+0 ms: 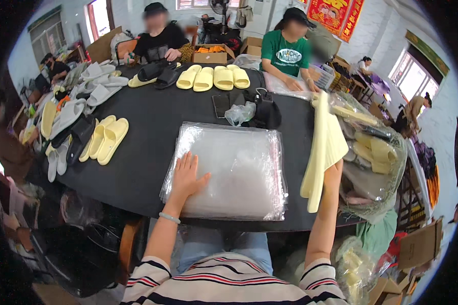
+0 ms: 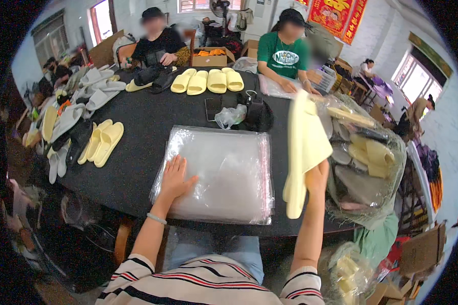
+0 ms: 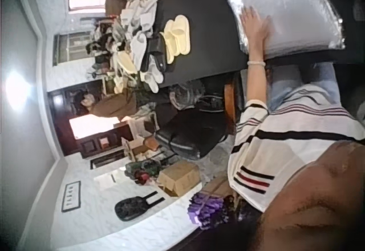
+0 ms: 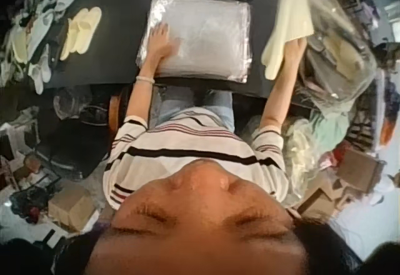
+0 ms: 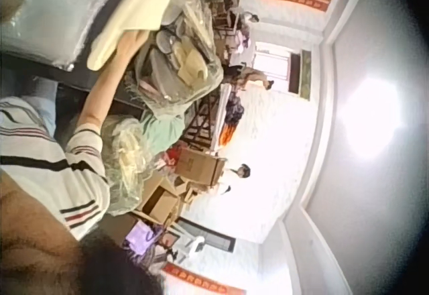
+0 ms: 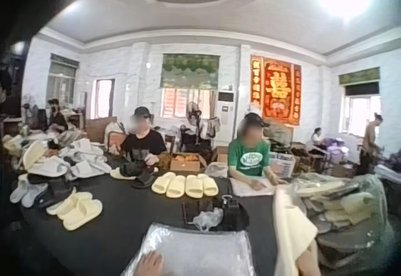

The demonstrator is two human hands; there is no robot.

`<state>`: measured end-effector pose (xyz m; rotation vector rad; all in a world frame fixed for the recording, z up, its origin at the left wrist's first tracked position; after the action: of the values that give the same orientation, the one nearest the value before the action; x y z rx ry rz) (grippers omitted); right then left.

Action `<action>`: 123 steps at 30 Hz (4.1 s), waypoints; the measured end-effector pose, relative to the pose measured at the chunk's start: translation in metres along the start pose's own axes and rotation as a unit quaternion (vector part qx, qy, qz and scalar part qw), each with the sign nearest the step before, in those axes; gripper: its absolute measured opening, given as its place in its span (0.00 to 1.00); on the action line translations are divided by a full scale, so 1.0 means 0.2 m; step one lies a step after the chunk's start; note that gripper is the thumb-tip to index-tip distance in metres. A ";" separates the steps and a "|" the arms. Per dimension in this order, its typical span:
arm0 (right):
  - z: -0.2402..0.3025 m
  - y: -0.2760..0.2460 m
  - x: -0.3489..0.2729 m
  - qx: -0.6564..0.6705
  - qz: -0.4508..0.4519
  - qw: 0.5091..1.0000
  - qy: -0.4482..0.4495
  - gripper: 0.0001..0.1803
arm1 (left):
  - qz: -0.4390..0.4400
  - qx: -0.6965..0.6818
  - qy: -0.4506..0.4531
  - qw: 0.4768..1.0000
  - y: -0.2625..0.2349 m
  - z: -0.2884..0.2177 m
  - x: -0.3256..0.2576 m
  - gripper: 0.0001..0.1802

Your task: The person places pairs of yellow, black, white, and pink slippers into clear plastic bags on a table. They repeatedly pick up slippers, arrange them inside the bags, and seal the bags. The person works at a table with other workers in the background, handling slippers one pair at a time.

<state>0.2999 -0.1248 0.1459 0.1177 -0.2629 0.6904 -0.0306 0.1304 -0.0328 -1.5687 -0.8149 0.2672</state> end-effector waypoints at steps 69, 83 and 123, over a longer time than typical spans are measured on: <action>-0.80 0.21 -0.16 -0.450 0.073 0.876 -0.158 0.14 | -0.003 -0.101 0.088 0.991 -0.02 -0.86 0.19 0.31; -0.84 0.24 -0.17 -0.454 0.089 0.878 -0.123 0.14 | -0.190 -0.141 -0.076 0.969 -0.88 0.75 -0.10 0.11; -0.90 0.21 -0.13 -0.457 0.128 0.879 -0.057 0.34 | 0.105 -0.135 -0.078 0.982 0.10 0.36 -0.12 0.42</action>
<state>0.2896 -0.0743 -0.0327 -0.7993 -0.7032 0.7605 -0.0854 0.1721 -0.0722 -1.9111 -0.8328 0.4510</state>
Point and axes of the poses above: each hand's wrist, its own x-axis towards the middle knuckle, its own y-axis out of the palm, z = x × y, the point moved 8 cm from there along x, towards the middle knuckle, and after that the axes turned 7 degrees about y, right-handed, at the moved point
